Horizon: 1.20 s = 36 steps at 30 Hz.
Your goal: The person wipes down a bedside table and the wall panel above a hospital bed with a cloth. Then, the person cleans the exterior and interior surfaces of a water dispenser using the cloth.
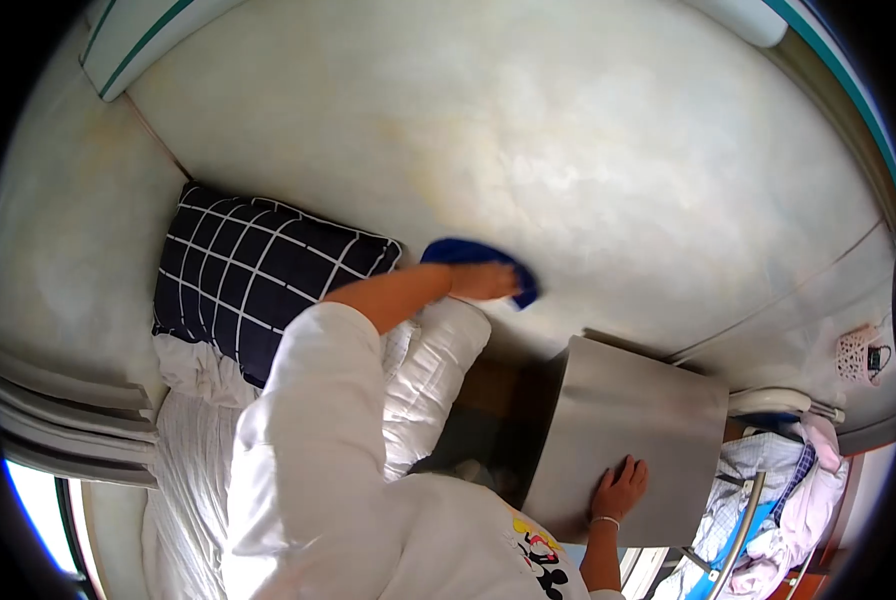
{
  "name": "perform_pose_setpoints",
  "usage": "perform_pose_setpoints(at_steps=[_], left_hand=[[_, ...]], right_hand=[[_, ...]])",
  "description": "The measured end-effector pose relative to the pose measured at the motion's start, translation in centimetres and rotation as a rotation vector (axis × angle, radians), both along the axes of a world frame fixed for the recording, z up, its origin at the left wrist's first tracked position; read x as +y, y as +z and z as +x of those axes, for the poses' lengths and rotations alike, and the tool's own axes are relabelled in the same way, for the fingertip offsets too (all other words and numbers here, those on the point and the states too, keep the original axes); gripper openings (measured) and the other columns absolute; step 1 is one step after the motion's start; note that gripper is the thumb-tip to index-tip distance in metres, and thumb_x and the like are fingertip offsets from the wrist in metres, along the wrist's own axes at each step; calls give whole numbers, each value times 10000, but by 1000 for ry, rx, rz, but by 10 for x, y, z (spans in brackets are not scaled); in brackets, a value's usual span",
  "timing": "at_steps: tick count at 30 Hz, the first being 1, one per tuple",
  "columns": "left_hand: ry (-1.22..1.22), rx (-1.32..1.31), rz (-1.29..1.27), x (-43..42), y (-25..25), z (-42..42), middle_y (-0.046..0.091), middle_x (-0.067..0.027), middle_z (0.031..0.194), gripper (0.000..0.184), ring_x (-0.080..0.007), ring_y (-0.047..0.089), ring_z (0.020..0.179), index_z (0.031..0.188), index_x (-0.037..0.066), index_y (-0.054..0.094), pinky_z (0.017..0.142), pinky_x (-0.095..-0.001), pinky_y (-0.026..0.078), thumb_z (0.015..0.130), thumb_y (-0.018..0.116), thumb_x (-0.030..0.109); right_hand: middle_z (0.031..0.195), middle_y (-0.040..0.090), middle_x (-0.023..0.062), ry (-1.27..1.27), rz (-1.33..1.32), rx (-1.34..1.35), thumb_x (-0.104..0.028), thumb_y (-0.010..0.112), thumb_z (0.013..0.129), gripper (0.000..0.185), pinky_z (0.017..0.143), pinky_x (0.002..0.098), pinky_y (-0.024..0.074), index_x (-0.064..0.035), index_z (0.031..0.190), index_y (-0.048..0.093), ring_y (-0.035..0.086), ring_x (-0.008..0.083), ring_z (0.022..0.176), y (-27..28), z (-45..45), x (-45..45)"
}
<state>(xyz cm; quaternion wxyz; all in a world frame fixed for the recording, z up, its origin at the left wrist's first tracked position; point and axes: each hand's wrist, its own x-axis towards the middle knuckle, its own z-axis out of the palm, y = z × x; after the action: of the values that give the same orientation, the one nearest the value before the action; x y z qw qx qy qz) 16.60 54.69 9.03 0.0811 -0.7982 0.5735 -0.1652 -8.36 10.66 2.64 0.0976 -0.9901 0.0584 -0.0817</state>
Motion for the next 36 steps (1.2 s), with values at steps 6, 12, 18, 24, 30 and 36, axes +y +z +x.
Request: perform_pose_setpoints(at_steps=[6, 12, 18, 24, 30, 36], left_hand=[[104, 127, 289, 114, -3, -31, 579, -85, 1021, 461, -237, 543, 923, 1156, -9, 525, 922, -321, 387, 725, 531, 157], [442, -572, -153, 149, 171, -52, 558, -57, 1101, 457, -229, 550, 947, 1215, 114, 494, 862, -401, 415, 759, 522, 115], [1154, -997, -1342, 231, 168, -33, 402, -247, 1266, 489, -384, 376, 1176, 1213, -38, 438, 1018, -414, 278, 724, 432, -68], [1526, -488, -2187, 161, 54, -10, 290, -300, 1337, 522, -405, 277, 1252, 1293, -91, 307, 1069, -404, 190, 800, 418, 39], [1338, -337, -2629, 151, 81, -12, 295, -283, 1335, 542, -399, 290, 1237, 1302, -80, 300, 1060, -380, 207, 789, 440, 27], [1217, -451, -2279, 301, 200, -37, 221, -279, 1379, 580, -404, 234, 1271, 1319, -75, 271, 1075, -380, 179, 772, 442, 13]], right_hand=[[1309, 366, 215, -37, -26, 104, -196, 584, 792, 471, 1016, 469, 258, -20, 1210, 456, 316, 364, 1230, 0, 2, 1], [1339, 342, 177, -58, -55, 104, -166, 566, 808, 471, 1035, 448, 237, -30, 1236, 424, 300, 350, 1244, -5, 1, 0], [1145, 504, 244, 143, -129, -63, -281, 541, 834, 405, 935, 468, 357, 20, 1105, 548, 467, 385, 1060, 29, 5, 13], [1108, 517, 255, 144, -142, -131, -261, 544, 830, 378, 919, 472, 367, 29, 1072, 562, 473, 391, 1042, 26, 4, 15], [1103, 516, 252, 158, -126, -148, -268, 547, 829, 373, 910, 482, 370, 23, 1062, 567, 475, 395, 1029, 29, -1, 13], [1120, 503, 248, 134, -121, -144, -275, 531, 833, 371, 904, 471, 371, 7, 1073, 559, 466, 395, 1032, 25, -4, 17]])
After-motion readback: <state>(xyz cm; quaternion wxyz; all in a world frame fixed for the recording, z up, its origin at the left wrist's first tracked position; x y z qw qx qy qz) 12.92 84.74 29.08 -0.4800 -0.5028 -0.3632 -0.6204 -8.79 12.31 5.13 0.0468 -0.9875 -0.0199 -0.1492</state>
